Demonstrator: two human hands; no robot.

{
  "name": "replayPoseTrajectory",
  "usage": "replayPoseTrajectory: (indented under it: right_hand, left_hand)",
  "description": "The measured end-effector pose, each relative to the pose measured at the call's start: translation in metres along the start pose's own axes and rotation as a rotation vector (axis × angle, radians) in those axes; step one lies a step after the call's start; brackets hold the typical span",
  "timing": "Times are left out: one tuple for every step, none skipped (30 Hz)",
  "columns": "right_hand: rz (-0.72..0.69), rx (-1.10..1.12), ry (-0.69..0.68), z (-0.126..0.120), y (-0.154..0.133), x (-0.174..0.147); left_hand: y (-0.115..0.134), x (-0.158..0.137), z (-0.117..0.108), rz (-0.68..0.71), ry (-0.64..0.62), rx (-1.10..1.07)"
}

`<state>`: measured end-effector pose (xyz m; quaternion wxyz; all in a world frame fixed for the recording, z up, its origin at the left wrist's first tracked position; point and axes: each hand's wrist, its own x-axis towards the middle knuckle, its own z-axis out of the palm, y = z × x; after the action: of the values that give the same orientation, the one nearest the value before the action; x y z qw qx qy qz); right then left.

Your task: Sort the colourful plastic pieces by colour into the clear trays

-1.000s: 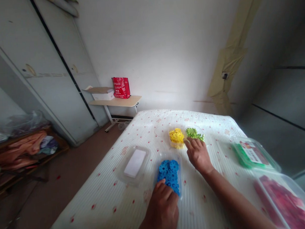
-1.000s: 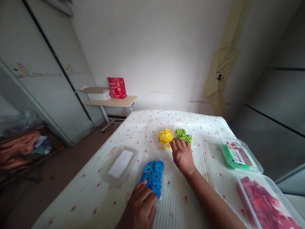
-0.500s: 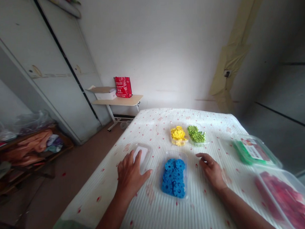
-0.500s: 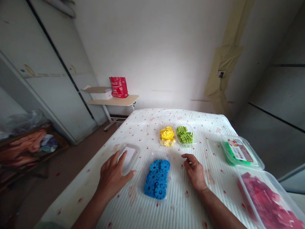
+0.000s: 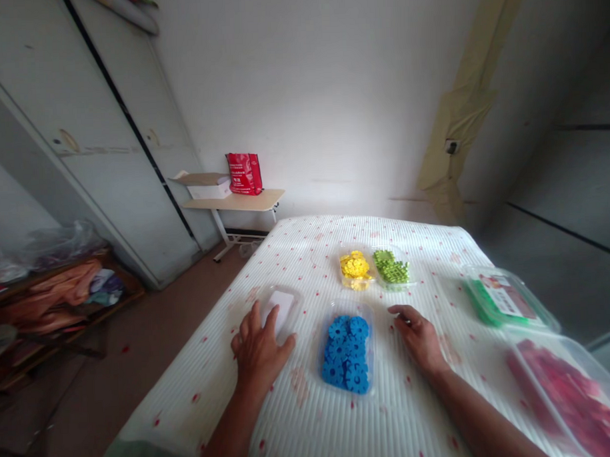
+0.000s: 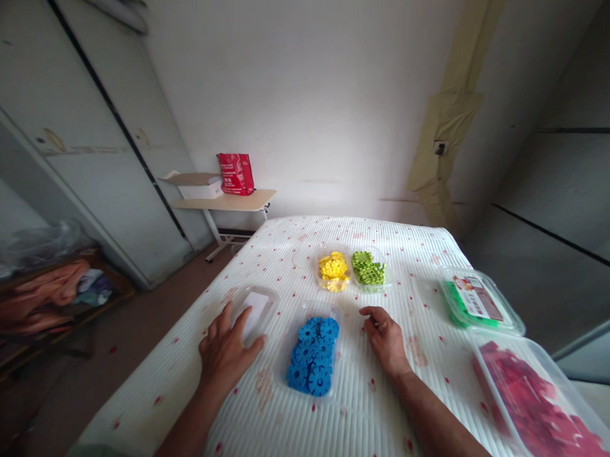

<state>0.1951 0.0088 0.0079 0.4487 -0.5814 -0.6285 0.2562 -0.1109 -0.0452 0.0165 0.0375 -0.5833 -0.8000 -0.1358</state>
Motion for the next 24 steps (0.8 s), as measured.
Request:
replayPoseTrajectory:
  right_hand:
    - [-0.001,-0.001,-0.002,0.000,0.000,0.000]
    - [0.000,-0.003,-0.003,0.000,0.000,0.000]
    - [0.002,-0.007,-0.006,0.000,-0.001,0.000]
    - [0.005,-0.010,-0.010,0.000,-0.001,0.000]
    - [0.008,-0.013,-0.014,0.000,-0.001,0.000]
    - [0.010,-0.015,-0.019,0.000,-0.002,0.000]
    - [0.013,-0.015,-0.023,0.000,-0.002,0.000]
    - [0.015,-0.016,-0.024,0.000,-0.002,0.000]
    - [0.015,-0.018,-0.024,0.000,-0.002,0.000]
    - [0.014,-0.020,-0.023,0.000,-0.002,0.000]
    - [0.012,-0.023,-0.022,0.000,-0.002,0.000]
    - [0.009,-0.027,-0.021,0.001,-0.001,0.000]
    - [0.005,-0.030,-0.019,0.001,-0.001,0.000]
    - [0.002,-0.034,-0.019,0.001,-0.001,0.000]
    - [0.002,-0.039,-0.018,0.001,-0.001,0.000]
    - [0.003,-0.042,-0.018,0.001,-0.001,0.000]
    - [0.004,-0.044,-0.020,0.001,-0.001,0.000]
    - [0.006,-0.044,-0.022,0.000,-0.001,0.000]
    - [0.007,-0.042,-0.024,0.000,-0.001,0.000]
    - [0.009,-0.040,-0.026,0.000,-0.002,0.000]
    - [0.010,-0.036,-0.027,0.000,-0.002,0.000]
    - [0.010,-0.034,-0.025,0.000,-0.002,0.000]
    - [0.008,-0.032,-0.021,0.000,-0.002,0.000]
    - [0.004,-0.031,-0.017,0.000,-0.002,0.000]
  left_hand:
    - [0.000,0.000,0.000,0.001,0.019,0.001]
    - [-0.001,-0.001,0.001,0.003,0.040,0.002]
    - [-0.001,-0.001,0.001,0.006,0.061,0.003]
    - [-0.001,-0.002,0.001,0.009,0.081,0.004]
    - [-0.001,-0.002,0.001,0.012,0.102,0.005]
    - [-0.002,-0.002,0.001,0.017,0.122,0.007]
    - [-0.002,-0.003,0.000,0.022,0.142,0.008]
    - [-0.002,-0.003,0.000,0.028,0.160,0.008]
    - [-0.002,-0.003,0.000,0.034,0.175,0.007]
    - [-0.002,-0.003,-0.001,0.041,0.189,0.006]
    - [-0.002,-0.003,-0.002,0.047,0.200,0.003]
    - [-0.001,-0.004,-0.002,0.053,0.209,-0.001]
    - [-0.001,-0.004,-0.003,0.056,0.218,-0.007]
    - [-0.001,-0.004,-0.004,0.059,0.227,-0.014]
    - [-0.001,-0.005,-0.004,0.060,0.238,-0.022]
    - [-0.001,-0.005,-0.005,0.060,0.250,-0.031]
    - [-0.001,-0.005,-0.006,0.062,0.265,-0.041]
    - [-0.001,-0.005,-0.007,0.067,0.282,-0.052]
    - [-0.001,-0.005,-0.008,0.073,0.300,-0.064]
    - [-0.001,-0.005,-0.009,0.082,0.320,-0.080]
    - [-0.001,-0.005,-0.010,0.092,0.339,-0.102]
    - [-0.001,-0.005,-0.011,0.104,0.357,-0.132]
    - [-0.001,-0.004,-0.013,0.115,0.372,-0.174]
    - [-0.001,-0.004,-0.015,0.127,0.384,-0.232]
